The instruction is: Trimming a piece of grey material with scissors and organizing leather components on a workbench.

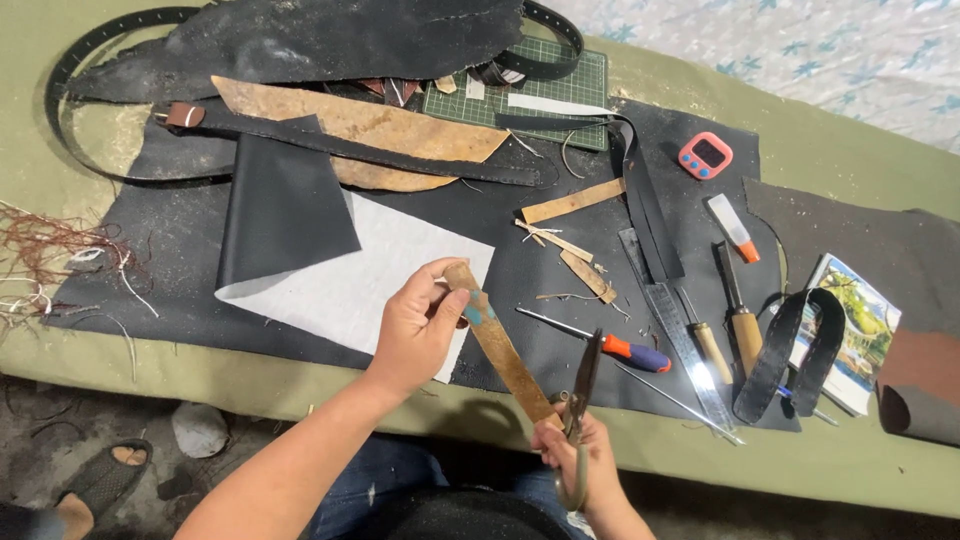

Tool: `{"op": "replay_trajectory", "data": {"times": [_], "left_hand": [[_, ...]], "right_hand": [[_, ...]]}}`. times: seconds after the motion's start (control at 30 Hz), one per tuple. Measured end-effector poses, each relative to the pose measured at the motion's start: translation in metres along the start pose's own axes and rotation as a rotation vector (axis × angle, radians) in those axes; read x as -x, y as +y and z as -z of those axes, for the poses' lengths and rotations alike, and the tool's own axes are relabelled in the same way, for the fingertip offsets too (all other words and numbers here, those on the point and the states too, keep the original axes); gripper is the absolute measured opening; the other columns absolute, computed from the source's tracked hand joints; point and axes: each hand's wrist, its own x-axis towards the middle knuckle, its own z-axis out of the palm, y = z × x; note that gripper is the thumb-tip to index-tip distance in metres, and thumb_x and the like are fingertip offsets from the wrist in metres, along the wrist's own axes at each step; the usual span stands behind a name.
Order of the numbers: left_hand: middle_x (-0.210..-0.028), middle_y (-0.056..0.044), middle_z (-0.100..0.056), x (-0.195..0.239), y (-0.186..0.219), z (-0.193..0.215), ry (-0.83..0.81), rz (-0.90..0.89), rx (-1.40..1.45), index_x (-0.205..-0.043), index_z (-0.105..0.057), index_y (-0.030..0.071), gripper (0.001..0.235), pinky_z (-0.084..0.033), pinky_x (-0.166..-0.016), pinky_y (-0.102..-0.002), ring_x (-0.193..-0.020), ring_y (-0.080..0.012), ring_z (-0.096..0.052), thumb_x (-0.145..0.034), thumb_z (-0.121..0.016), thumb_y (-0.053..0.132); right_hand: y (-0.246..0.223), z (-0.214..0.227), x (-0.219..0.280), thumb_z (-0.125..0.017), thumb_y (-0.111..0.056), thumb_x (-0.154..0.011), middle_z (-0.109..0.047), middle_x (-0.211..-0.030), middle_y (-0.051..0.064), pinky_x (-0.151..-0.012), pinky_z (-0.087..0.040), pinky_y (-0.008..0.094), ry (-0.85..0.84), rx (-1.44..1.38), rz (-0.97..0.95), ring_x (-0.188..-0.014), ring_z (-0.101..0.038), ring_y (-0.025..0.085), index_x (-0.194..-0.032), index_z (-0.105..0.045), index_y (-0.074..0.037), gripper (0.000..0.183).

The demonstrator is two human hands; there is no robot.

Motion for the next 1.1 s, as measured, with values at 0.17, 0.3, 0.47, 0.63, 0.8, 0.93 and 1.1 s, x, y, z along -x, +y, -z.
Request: {"op": "replay_trajectory", "data": {"times": [0.17, 0.3, 0.47, 0.63, 0.8, 0.93, 1.1], "left_hand": [[-0.089, -0.003, -0.074, 0.006, -0.012, 0.011, 0.18, -0.23, -0.204, -0.11, -0.072, 0.004, 0.017, -0.057, -0.07, -0.023, -0.076, -0.0106, -0.066, -0.094, -0.066, 0.005], [-0.087, -0.004, -0.073, 0.011, -0.019, 0.002, 0.105, 0.175, 0.179, -0.135, -0.057, 0.008, 0.047, -0.052, -0.07, -0.026, -0.072, -0.0102, -0.06, -0.09, -0.071, 0.008], [-0.085, -0.007, -0.076, 0.02, -0.015, -0.011, -0.025, 0.312, 0.029, -0.14, -0.064, 0.009, 0.048, -0.067, -0.075, -0.031, -0.078, -0.0134, -0.071, -0.092, -0.063, 0.011], [-0.118, -0.012, -0.077, 0.02, -0.039, -0.014, -0.011, -0.021, -0.137, -0.134, -0.062, 0.002, 0.039, -0.059, -0.093, -0.029, -0.103, -0.0158, -0.073, -0.096, -0.06, 0.013], [-0.081, -0.006, -0.066, 0.006, -0.041, -0.014, 0.046, 0.233, 0.058, -0.148, -0.054, 0.007, 0.052, -0.065, -0.066, -0.034, -0.069, -0.0165, -0.066, -0.098, -0.059, 0.018], [-0.083, -0.001, -0.065, 0.001, -0.048, -0.029, 0.043, -0.032, -0.274, -0.139, -0.061, 0.007, 0.042, -0.055, -0.064, -0.027, -0.062, -0.0127, -0.054, -0.098, -0.061, 0.017], [-0.083, -0.004, -0.065, -0.014, -0.042, -0.05, -0.139, 0.469, 0.091, -0.13, -0.071, 0.007, 0.035, -0.064, -0.07, -0.033, -0.074, -0.0166, -0.066, -0.097, -0.063, 0.016]], "right_hand": [[-0.005, 0.007, 0.001, -0.074, -0.008, -0.085, -0.059, -0.049, 0.005, -0.05, -0.058, 0.033, 0.087, 0.06, 0.048, -0.046, -0.066, 0.019, -0.091, -0.066, -0.006, 0.01], [-0.012, -0.001, -0.005, -0.076, -0.003, -0.083, -0.057, -0.054, 0.007, -0.059, -0.059, 0.036, 0.098, -0.057, -0.048, -0.049, -0.063, 0.021, -0.097, -0.064, -0.003, 0.018], [-0.024, -0.017, -0.001, -0.076, -0.014, -0.088, -0.068, -0.061, 0.01, -0.043, -0.046, 0.027, -0.088, 0.011, 0.061, -0.048, -0.06, 0.015, -0.091, -0.061, -0.005, 0.018], [-0.022, -0.02, -0.001, -0.075, -0.016, -0.09, -0.071, -0.061, 0.011, -0.044, -0.045, 0.027, -0.082, 0.05, 0.068, -0.046, -0.054, 0.013, -0.095, -0.062, -0.01, 0.015], [-0.004, 0.002, -0.001, -0.076, -0.009, -0.089, -0.075, -0.065, 0.019, -0.044, -0.04, 0.03, -0.053, 0.001, -0.073, -0.046, -0.05, 0.015, -0.103, -0.065, -0.013, 0.019], [-0.009, 0.011, -0.002, -0.075, -0.009, -0.091, -0.075, -0.067, 0.018, -0.049, -0.046, 0.028, -0.042, -0.083, -0.124, -0.057, -0.067, 0.018, -0.104, -0.065, -0.012, 0.017], [0.007, 0.036, -0.012, -0.075, -0.002, -0.09, -0.072, -0.065, 0.016, -0.048, -0.048, 0.027, -0.046, -0.2, -0.097, -0.059, -0.071, 0.02, -0.103, -0.068, -0.012, 0.018]]}}
